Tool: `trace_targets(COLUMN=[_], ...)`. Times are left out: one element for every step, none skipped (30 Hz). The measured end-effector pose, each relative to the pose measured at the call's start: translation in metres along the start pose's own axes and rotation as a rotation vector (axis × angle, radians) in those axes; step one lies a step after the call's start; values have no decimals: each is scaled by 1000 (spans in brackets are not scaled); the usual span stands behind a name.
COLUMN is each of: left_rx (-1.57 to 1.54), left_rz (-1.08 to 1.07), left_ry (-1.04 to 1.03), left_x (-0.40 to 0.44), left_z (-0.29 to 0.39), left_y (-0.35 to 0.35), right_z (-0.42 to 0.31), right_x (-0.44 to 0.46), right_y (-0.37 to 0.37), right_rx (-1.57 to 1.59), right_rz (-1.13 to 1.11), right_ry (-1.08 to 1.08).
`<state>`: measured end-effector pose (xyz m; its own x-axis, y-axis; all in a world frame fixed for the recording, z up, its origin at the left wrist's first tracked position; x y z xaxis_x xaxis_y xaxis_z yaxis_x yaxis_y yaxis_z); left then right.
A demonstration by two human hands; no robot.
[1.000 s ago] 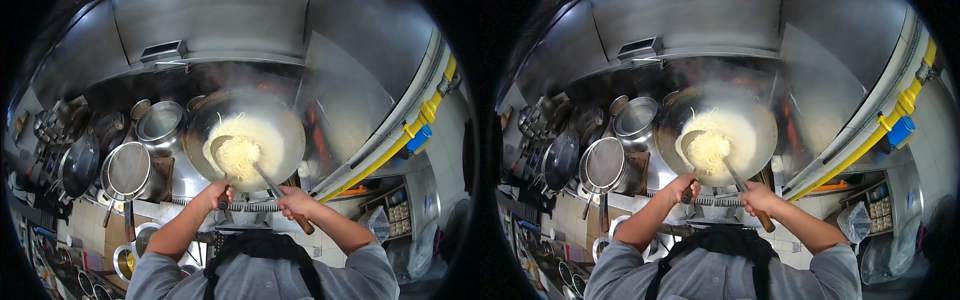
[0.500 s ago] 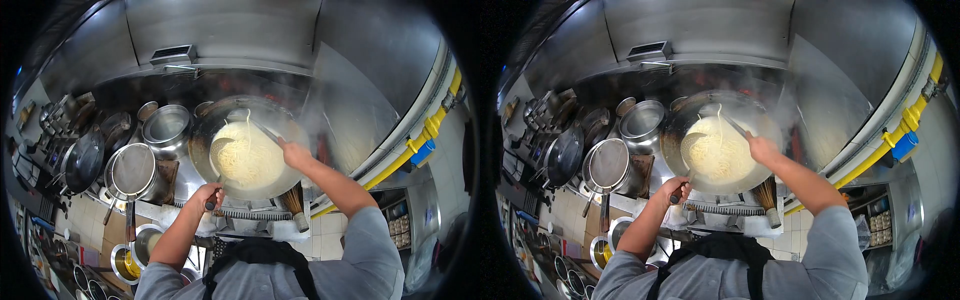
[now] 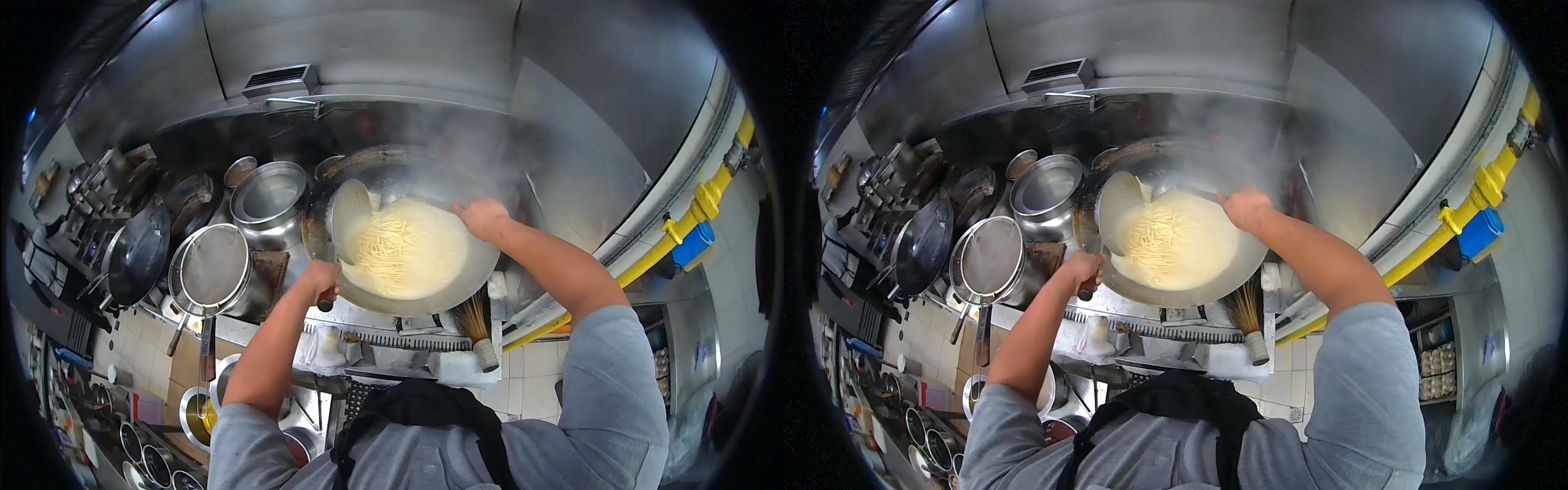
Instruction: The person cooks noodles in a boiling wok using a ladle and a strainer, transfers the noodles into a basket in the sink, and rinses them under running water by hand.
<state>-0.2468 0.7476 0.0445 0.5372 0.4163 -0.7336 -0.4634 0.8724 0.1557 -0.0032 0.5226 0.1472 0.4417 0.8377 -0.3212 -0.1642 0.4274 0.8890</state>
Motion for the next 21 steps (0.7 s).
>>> trace_targets(left_rx=[28,73,75,116,154,155,157,142,128,113,117,55,-7,17,-9,-33,-57,-30,-5,18,-4], left_rz=[7,-47,-46,-54,-62,-87,-86,-121,-158,-229,-231,-345,-458,-477,-531,-571,-610,-631,-652,-673,-656], left_ry=[-2,24,24,39,54,67,70,112,154,189,189,350,512,499,529,550,572,520,466,485,443], left_x=[2,11,13,15,17,10,5,1,-1,5,13,12,7,10,2,-1,-5,-10,-18,-38,-40], left_z=[2,-1,-1,-2,-5,-4,-3,-6,-12,-20,-25,-41,-57,-65,-72,-77,-82,-84,-82,-78,-73], left_y=[1,1,4,6,7,7,9,8,8,6,5,-6,-17,-27,-41,-55,-69,-83,-98,-112,-123], right_z=[2,6,6,6,5,2,2,4,7,8,6,5,6,6,4,1,-7,-17,-28,-43,-57], right_x=[-4,-9,-17,-25,-36,-48,-56,-64,-74,-83,-93,-100,-106,-110,-114,-119,-124,-130,-144,-161,-175], right_y=[-2,-8,-9,-9,-9,-3,-1,-1,-3,-2,-3,-6,-14,-26,-37,-49,-59,-64,-61,-53,-51], right_rx=[0,35,71,76,65,52,56,91,126,130,162,194,197,276,354,357,500,642,734,824,783], right_rz=[-1,-25,-48,-47,-41,-37,-38,-58,-79,-80,-96,-110,-111,-98,-85,-86,-17,56,77,96,117], right_ry=[-2,-8,-14,-14,3,21,22,-18,-59,-62,-45,-29,-35,-28,-21,-28,-3,22,-47,-115,-128])
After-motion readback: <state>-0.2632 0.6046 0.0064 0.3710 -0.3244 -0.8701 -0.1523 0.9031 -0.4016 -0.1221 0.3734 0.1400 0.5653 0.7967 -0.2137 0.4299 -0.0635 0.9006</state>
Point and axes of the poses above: each hand's wrist, its own x-axis towards the middle knuckle, its own y-axis out of the back of the hand, z = x × y, the point moved 9 cm from there along x, towards the middle knuckle, and after that the axes turned 11 degrees about y, right-handed, at the moved point
